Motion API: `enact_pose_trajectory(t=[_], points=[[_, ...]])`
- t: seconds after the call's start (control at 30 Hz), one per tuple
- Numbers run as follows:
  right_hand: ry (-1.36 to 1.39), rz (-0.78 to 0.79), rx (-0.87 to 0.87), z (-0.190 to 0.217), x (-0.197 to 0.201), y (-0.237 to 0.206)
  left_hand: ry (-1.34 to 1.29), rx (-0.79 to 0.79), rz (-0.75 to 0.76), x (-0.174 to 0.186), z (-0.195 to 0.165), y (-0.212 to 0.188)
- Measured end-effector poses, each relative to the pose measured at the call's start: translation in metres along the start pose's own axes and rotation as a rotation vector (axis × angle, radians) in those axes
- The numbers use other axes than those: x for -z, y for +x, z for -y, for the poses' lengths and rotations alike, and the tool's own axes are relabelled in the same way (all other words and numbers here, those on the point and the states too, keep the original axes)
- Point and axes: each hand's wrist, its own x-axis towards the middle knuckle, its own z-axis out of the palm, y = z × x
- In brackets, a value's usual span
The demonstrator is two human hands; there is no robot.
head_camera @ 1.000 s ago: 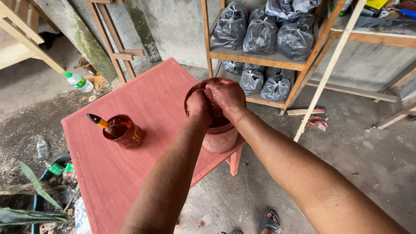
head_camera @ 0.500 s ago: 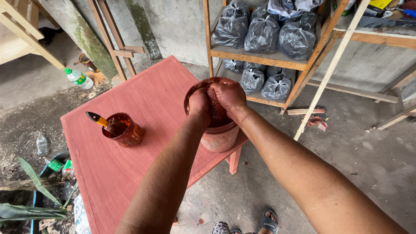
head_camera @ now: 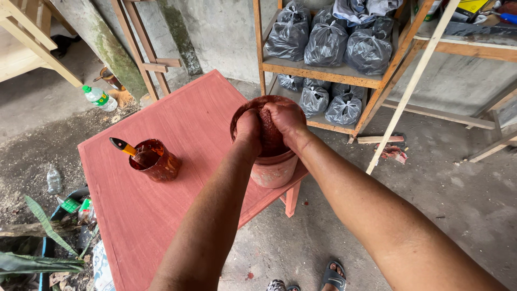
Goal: The person applies a reddish-brown stain to wooden outdoor furniture using a cloth. They wipe the armrests, rails and legs of a wooden bench, dip and wring the cloth in a bucket of stain, and continue wiping the bench and surrounding chairs.
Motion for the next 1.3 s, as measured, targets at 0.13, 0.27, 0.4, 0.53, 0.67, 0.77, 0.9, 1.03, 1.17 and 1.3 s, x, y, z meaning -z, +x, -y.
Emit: enact_pose_trajectory(t=[0.13, 0.27, 0.4, 0.53, 0.67, 0.77, 0.9, 1.03, 1.17, 1.3], points=[[0.115, 0.092, -0.026, 0.001, 0.002, 0.001, -0.025, -0.041, 0.084, -0.003, -0.011, -0.021], [0.521, 0.357, -0.277, 0.017, 0.01, -0.004, 0.158, -0.067, 0.242, -0.011, -0.045, -0.056], [0.563, 0.541, -0.343, 0.048, 0.031, -0.018, 0.504, -0.263, 0.077, -0.047, -0.057, -0.088], [0.813, 0.495, -0.223, 0.075, 0.055, -0.038, 1.064, -0.913, -0.008, -0.09, -0.051, -0.108], [1.032, 0.526, -0.084, 0.089, 0.105, -0.056, 1.229, -1.112, 0.109, -0.144, -0.012, -0.135], [1.006, 0.466, 0.144, 0.089, 0.178, -0.064, 1.284, -1.111, 0.29, -0.195, 0.029, -0.159], [1.031, 0.569, 0.226, 0.078, 0.321, -0.094, 1.341, -1.148, 0.63, -0.267, 0.099, -0.188], [1.055, 0.158, 0.075, 0.086, 0.45, -0.168, 1.379, -0.8, 0.856, -0.347, 0.195, -0.225], [0.983, -0.173, 0.013, 0.118, 0.553, -0.273, 0.93, -0.451, 1.125, -0.426, 0.288, -0.263], [0.894, -0.362, 0.071, 0.138, 0.631, -0.361, 0.691, 0.026, 1.21, -0.495, 0.377, -0.314]])
